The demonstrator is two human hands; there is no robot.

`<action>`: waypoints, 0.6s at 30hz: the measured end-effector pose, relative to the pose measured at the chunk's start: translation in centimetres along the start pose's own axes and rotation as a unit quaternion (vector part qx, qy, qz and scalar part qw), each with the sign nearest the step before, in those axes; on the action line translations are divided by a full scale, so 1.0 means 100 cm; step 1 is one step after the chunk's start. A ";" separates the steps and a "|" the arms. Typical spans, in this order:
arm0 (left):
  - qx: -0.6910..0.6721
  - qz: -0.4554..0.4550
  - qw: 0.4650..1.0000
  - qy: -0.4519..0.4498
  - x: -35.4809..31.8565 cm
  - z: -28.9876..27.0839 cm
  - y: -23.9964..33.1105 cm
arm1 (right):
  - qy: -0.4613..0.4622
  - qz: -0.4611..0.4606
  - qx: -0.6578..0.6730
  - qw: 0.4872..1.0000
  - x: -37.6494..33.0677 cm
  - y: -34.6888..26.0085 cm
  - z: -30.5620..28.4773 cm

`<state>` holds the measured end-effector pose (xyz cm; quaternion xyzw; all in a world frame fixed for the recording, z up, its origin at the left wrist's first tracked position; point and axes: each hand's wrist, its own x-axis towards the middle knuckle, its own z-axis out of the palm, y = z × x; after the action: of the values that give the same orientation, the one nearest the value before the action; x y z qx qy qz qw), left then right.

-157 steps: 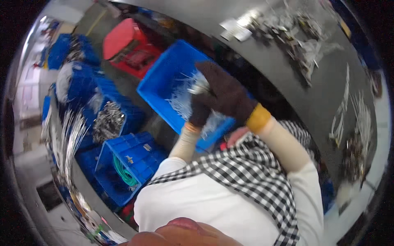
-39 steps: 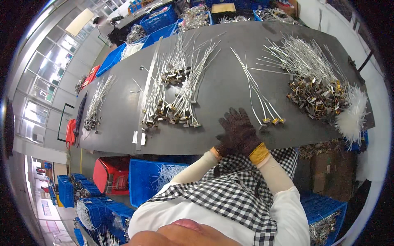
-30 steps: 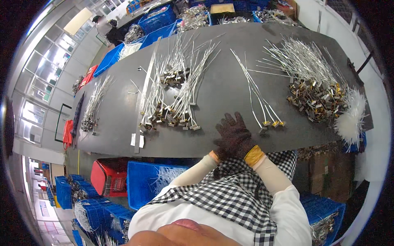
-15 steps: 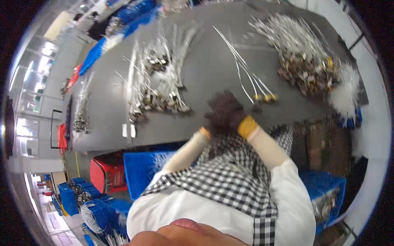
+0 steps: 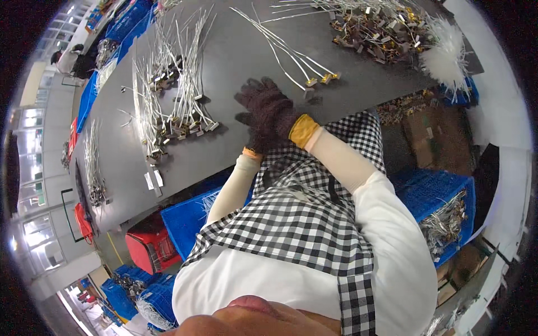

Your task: Bundling and assembling electronic wire harnesses with connectors at a workstation.

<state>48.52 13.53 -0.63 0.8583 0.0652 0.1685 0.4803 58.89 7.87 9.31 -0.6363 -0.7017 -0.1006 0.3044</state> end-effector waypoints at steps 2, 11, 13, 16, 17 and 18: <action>0.170 -0.150 0.969 -0.102 0.022 -0.012 0.063 | -0.081 0.029 0.029 0.996 0.000 0.005 0.002; -0.191 0.096 0.941 0.264 -0.006 0.046 -0.002 | -0.120 -0.011 0.023 0.992 -0.008 -0.026 0.002; -0.306 0.163 0.888 0.303 -0.001 0.053 -0.008 | -0.159 0.000 0.045 0.986 -0.003 -0.030 0.000; -0.421 0.227 0.816 0.326 -0.001 0.051 -0.008 | -0.197 0.029 -0.004 0.980 0.003 -0.027 0.008; -0.290 0.184 0.882 0.322 0.002 0.041 0.002 | -0.124 -0.005 0.030 0.992 0.001 -0.013 0.008; -0.144 0.139 0.927 0.317 0.000 0.019 0.015 | -0.051 -0.049 0.068 0.995 0.001 -0.002 0.010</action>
<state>49.10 11.23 -0.32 0.6822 0.0693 0.5043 0.5249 58.41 8.46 8.67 -0.5833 -0.7518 -0.0345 0.3056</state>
